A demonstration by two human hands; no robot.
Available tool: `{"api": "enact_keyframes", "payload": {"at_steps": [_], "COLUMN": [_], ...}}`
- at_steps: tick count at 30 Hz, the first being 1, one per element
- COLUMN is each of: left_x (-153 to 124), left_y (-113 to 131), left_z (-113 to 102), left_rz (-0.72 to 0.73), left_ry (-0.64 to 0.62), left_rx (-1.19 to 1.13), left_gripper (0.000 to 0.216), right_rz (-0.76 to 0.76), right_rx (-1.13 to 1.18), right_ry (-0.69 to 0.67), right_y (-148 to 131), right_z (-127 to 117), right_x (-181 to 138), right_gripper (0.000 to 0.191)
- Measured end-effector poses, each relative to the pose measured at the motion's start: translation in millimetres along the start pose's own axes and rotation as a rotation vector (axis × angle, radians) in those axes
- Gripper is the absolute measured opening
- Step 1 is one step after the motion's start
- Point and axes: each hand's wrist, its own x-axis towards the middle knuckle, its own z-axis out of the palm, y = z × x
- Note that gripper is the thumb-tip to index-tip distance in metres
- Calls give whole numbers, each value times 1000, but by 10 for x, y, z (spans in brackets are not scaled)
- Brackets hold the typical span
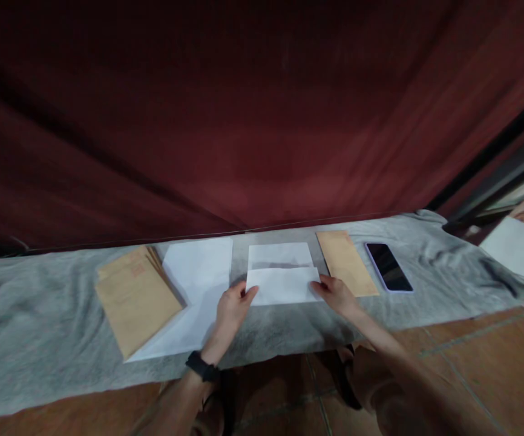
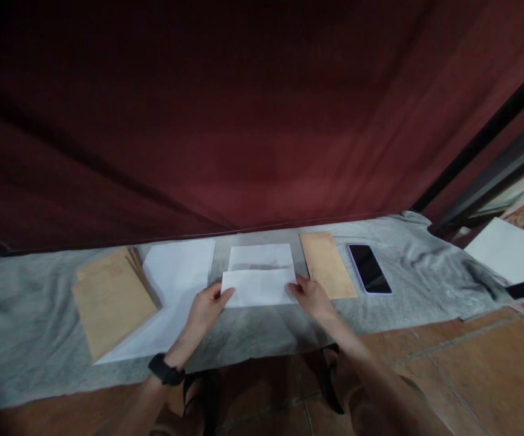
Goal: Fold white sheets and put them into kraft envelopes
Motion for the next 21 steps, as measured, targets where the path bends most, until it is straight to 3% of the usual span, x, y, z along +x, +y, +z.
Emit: {"api": "enact_keyframes", "payload": {"at_steps": [4, 9, 13, 17, 21], "left_x": [65, 113, 130, 95, 85], "left_y": [3, -6, -25, -48, -90], "left_z": [30, 29, -22, -91, -57], "left_rz": [-20, -65, -71, -142, -112], "left_ry": [43, 38, -6, -136, -166], "left_rx": [179, 206, 16, -263, -320], "left_gripper": [33, 35, 40, 44, 39], "right_rz": [58, 129, 162, 174, 188], "right_rx": [-251, -407, -441, -421, -412], "right_ry": [42, 32, 25, 18, 29], "right_y": [-57, -173, -269, -324, -357], "right_z": [35, 46, 15, -20, -21], "right_x": [59, 81, 102, 125, 142], "right_gripper": [29, 28, 31, 33, 31]}}
